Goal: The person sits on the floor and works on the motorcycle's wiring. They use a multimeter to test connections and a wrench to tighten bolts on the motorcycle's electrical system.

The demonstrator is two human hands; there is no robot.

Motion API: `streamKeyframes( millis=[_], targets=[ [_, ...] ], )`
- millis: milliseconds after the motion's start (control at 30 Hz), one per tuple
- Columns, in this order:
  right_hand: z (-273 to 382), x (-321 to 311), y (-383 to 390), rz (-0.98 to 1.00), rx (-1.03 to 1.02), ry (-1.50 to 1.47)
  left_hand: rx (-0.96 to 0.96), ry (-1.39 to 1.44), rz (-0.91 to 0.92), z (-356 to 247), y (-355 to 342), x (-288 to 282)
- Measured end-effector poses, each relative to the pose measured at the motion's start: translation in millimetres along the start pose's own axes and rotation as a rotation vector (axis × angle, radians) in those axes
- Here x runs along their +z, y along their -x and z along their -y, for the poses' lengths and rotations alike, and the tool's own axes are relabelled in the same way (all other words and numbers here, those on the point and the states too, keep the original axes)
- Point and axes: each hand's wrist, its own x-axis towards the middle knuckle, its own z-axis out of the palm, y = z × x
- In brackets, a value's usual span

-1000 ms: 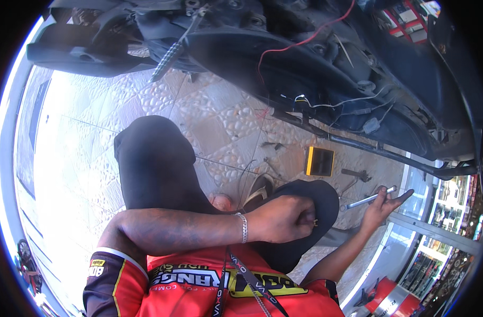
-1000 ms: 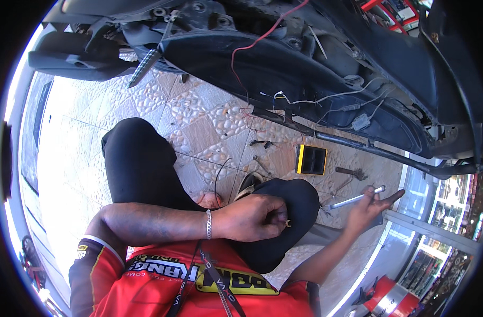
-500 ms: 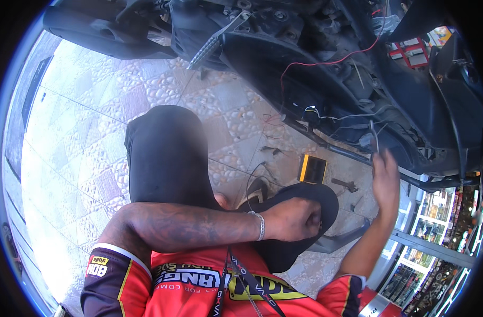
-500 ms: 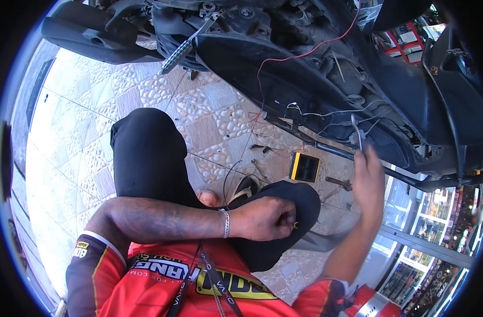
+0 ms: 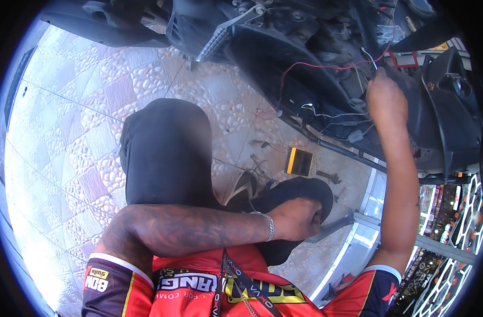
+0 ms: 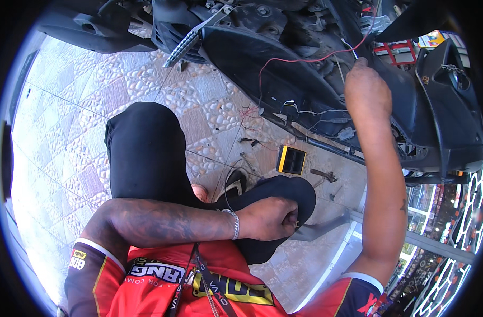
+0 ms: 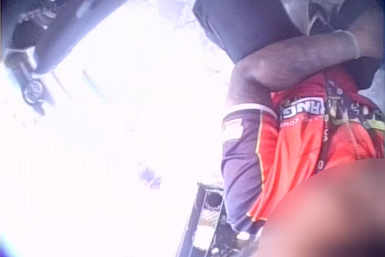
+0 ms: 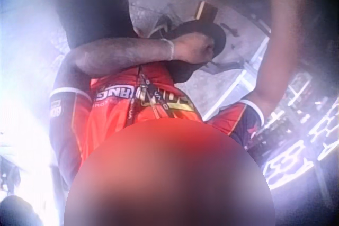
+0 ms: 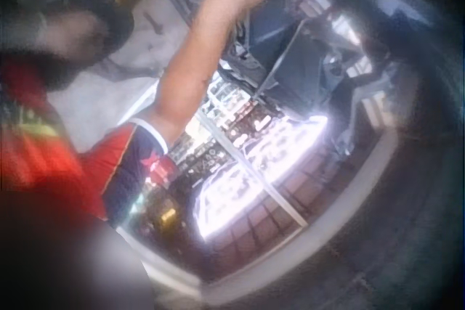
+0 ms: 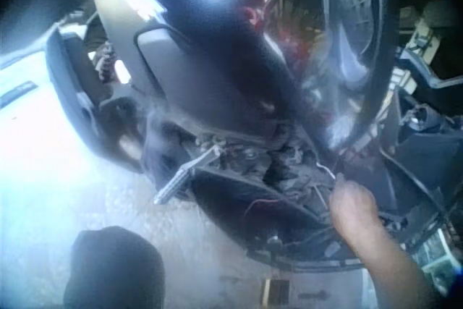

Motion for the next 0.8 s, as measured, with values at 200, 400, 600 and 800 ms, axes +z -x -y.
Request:
streamKeyframes(
  millis=[200,400,600,800],
  targets=[
    [27.1,13.7,-18.8,0.082,0.026,-0.044,0.013,0.041,0.047,-4.8,2.6,3.1],
    [40.8,-2.8,-32.4,0.099,0.057,0.007,0.028,0.062,0.060,-9.1,7.4,5.6],
    [33.2,-1.1,-41.4,0.130,0.042,0.007,0.044,0.070,0.059,-11.6,8.7,6.0],
    [4.1,16.7,-26.8,0.031,0.032,-0.012,0.006,0.095,0.082,-14.1,9.4,6.6]
  ],
)
